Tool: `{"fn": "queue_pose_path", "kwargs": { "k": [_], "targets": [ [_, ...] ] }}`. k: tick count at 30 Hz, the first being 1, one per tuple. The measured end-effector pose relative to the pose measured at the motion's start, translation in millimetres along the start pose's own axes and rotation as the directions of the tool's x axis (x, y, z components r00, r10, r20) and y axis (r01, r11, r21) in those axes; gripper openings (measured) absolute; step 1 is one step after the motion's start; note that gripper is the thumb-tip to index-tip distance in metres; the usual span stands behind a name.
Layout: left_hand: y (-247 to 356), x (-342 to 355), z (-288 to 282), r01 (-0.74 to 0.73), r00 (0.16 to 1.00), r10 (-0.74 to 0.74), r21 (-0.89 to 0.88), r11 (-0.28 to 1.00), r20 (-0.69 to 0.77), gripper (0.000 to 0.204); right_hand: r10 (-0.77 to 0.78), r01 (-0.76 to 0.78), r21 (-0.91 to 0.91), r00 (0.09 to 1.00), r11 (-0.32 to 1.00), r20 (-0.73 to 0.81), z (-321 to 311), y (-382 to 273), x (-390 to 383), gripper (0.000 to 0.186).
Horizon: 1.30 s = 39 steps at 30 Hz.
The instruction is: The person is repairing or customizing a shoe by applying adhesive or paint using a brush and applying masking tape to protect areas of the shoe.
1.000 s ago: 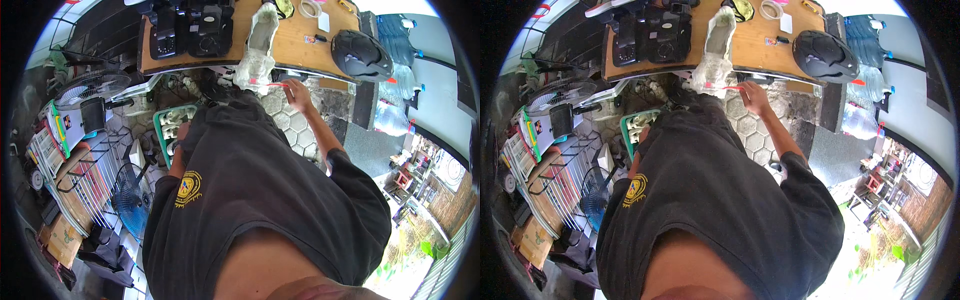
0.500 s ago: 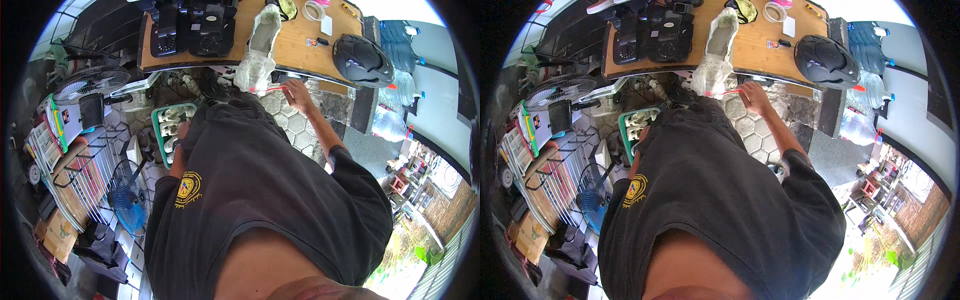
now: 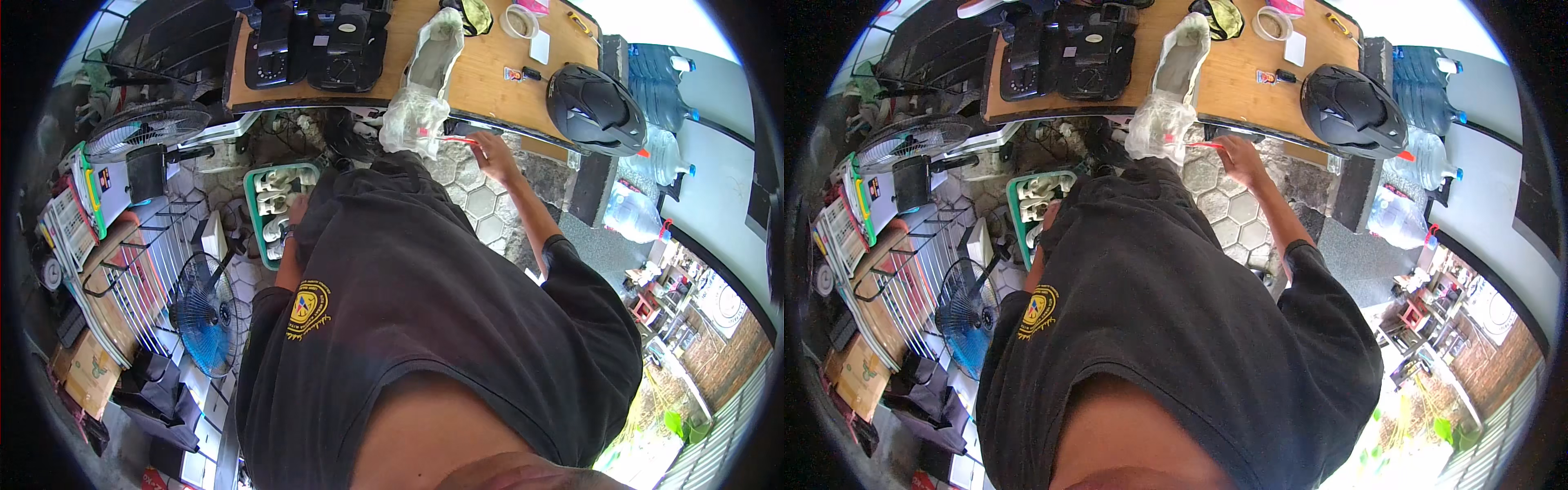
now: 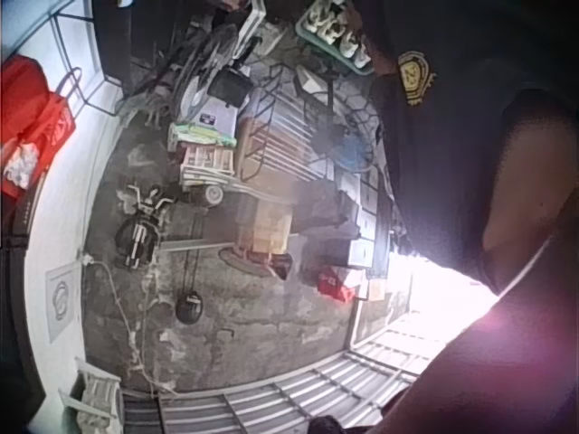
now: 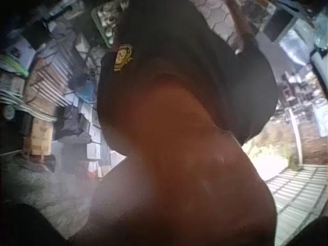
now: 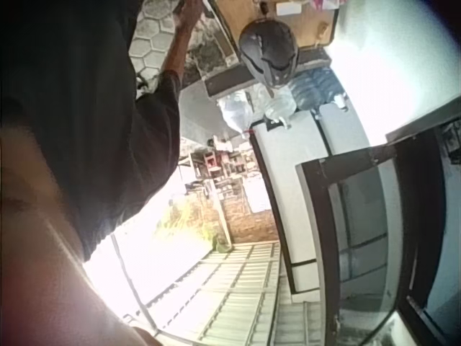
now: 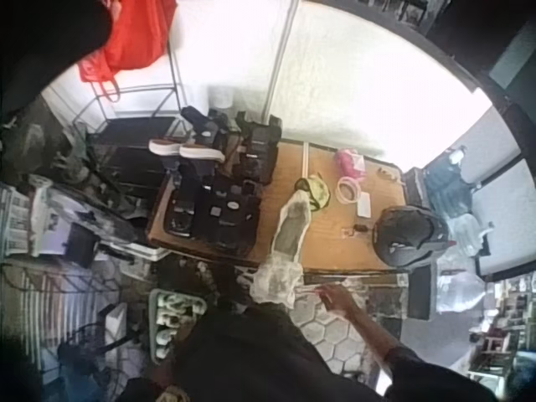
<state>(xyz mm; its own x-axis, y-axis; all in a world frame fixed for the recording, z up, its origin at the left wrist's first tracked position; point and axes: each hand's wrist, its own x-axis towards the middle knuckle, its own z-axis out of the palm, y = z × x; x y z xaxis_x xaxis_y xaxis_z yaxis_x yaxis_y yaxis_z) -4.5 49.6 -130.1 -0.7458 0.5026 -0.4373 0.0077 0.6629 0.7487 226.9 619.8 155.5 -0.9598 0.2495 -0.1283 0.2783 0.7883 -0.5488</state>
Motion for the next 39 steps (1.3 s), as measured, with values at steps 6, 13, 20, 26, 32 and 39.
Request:
{"fn": "queue_pose_path", "kwargs": {
  "k": [6, 13, 20, 26, 32, 39],
  "targets": [
    [-1, 1, 2, -0.110, 0.993, 0.095, 0.230, 0.967, 0.072, 0.038, 0.001, 0.009, 0.042, 0.974, 0.999, -0.226, 1, 13, 17, 0.019],
    [-2, 5, 5, 0.057, 0.991, -0.086, 0.251, 0.966, 0.106, 0.048, -0.044, 0.033, -0.075, 0.988, 0.997, -0.150, -7, 7, 21, 0.018],
    [29, 1, -3, 0.273, 0.945, -0.285, 0.090, 0.958, 0.163, 0.051, 0.014, -0.020, -0.140, 0.999, 0.990, -0.041, 8, -35, 58, 0.019],
    [50, 3, -3, 0.098, 0.987, -0.114, 0.134, 0.986, 0.113, 0.050, -0.059, 0.054, -0.057, 0.995, 0.997, -0.076, 1, -36, 52, 0.020],
    [55, 8, -1, 0.196, 0.967, -0.205, 0.073, 0.978, 0.149, 0.048, -0.146, 0.145, -0.069, 0.989, 0.987, -0.012, 0, -36, 34, 0.019],
    [61, 4, -1, 0.138, 0.986, -0.148, 0.132, 0.982, 0.074, 0.041, -0.009, 0.030, 0.088, 0.973, 0.996, -0.229, 13, 4, 23, 0.016]
  ]
}}
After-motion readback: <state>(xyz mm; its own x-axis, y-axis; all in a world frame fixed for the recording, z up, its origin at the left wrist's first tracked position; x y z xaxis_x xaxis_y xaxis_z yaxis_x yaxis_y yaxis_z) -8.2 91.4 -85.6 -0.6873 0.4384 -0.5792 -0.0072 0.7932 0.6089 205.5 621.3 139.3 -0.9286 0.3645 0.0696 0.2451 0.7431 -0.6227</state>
